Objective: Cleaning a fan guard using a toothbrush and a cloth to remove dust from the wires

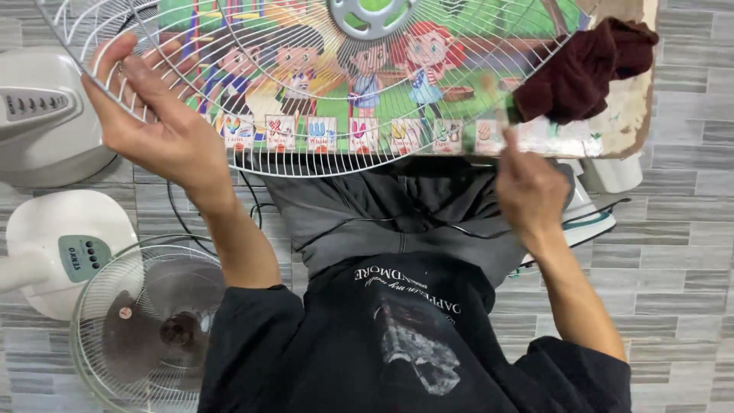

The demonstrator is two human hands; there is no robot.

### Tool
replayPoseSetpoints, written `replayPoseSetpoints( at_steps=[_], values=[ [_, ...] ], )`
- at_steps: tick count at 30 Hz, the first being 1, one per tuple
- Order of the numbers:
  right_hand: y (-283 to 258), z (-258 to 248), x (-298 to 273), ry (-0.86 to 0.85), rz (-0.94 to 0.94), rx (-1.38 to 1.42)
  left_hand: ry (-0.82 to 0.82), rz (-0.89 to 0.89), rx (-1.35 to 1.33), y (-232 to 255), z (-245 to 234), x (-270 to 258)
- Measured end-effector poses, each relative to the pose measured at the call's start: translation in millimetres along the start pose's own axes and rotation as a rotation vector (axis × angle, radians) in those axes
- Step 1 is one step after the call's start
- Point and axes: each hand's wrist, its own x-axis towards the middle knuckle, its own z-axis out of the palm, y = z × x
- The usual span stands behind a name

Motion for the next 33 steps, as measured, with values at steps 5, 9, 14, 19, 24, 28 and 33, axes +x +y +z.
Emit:
replayPoseSetpoints(
  at_steps=[5,9,14,19,24,28,33],
  values=[
    [-19.4,1.1,-1.1,0.047,0.033,-0.024,0.005,0.019,0.068,4.6,1.4,3.3],
    [-14.6,-4.2,0.2,0.041,0.039,-0.117,-0.018,0.033,0.071,2.8,-4.7,0.3],
    [-13.0,-19.0,0.3,-0.020,0.033,-0.263,-0.011,0.068,0.051,-1.0,-2.5,1.7],
    [-4.0,-10.8,4.5,0.034,-0.060,-0.338,0.006,0.054,0.102,4.8,-2.1,4.9],
    [-5.0,-13.4,9.2,0.012,-0.091,-0.356,0.005,-0.035,0.049,13.1,-1.7,0.7],
    [2.5,-15.2,7.7,0.008,-0.097,-0.378,0.015,-0.013,0.108,11.0,-2.8,1.4],
    [2.1,-11.5,10.9,0.011,-0.118,-0.415,0.009,0.001,0.091,10.3,-4.2,-2.1]
  ],
)
